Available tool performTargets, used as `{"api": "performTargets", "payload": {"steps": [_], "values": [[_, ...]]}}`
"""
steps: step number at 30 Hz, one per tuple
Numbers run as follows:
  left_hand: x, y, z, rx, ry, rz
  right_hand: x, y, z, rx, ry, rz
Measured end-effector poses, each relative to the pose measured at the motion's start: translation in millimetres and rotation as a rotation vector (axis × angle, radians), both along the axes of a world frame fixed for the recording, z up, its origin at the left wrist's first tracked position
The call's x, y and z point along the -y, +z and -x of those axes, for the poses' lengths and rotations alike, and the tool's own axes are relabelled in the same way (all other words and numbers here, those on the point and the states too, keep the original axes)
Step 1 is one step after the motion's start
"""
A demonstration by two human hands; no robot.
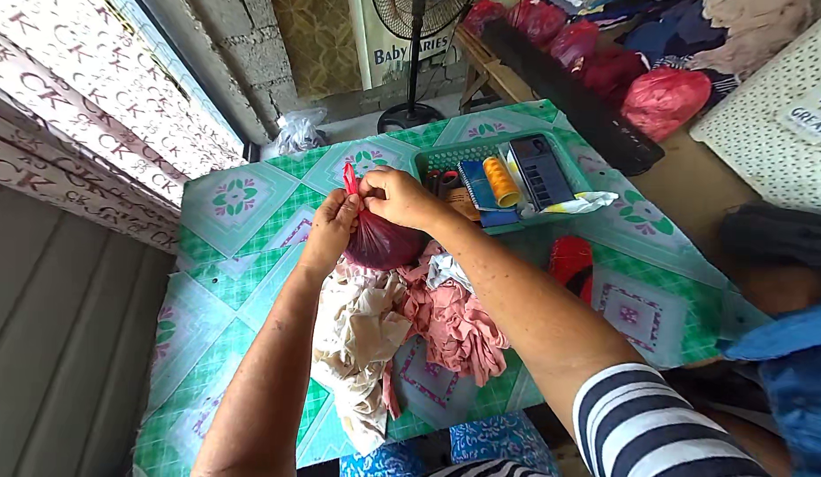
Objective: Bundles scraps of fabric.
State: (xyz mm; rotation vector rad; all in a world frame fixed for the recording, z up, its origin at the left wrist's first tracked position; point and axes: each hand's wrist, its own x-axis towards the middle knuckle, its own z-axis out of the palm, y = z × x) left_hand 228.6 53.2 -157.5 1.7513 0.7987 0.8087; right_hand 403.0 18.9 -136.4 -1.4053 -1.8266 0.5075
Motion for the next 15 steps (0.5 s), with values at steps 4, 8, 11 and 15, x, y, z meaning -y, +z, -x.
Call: {"api": "performTargets", "payload": {"steps": [4, 8, 11, 15], "values": [[-7.5, 7.0, -1.1, -0.033, -0.009, 0.14, 1.5, -8.2, 1.3, 0.034, -0.005, -0.052], [-12.2, 12.1, 1.3, -0.007, -0.025, 0.314, 0.7, -22.3, 5.5, -0.007, -0.026, -0.174], [-14.6, 17.5, 4.3, -0.02, -0.038, 0.46, 0.7, -30.6, 13.4, 0.02, -0.085, -0.363], [-19.3, 25.3, 8.4, -0.105, -0.083, 0.525, 2.9, -31.3, 16.2, 0.112, -0.01, -0.472]]}}
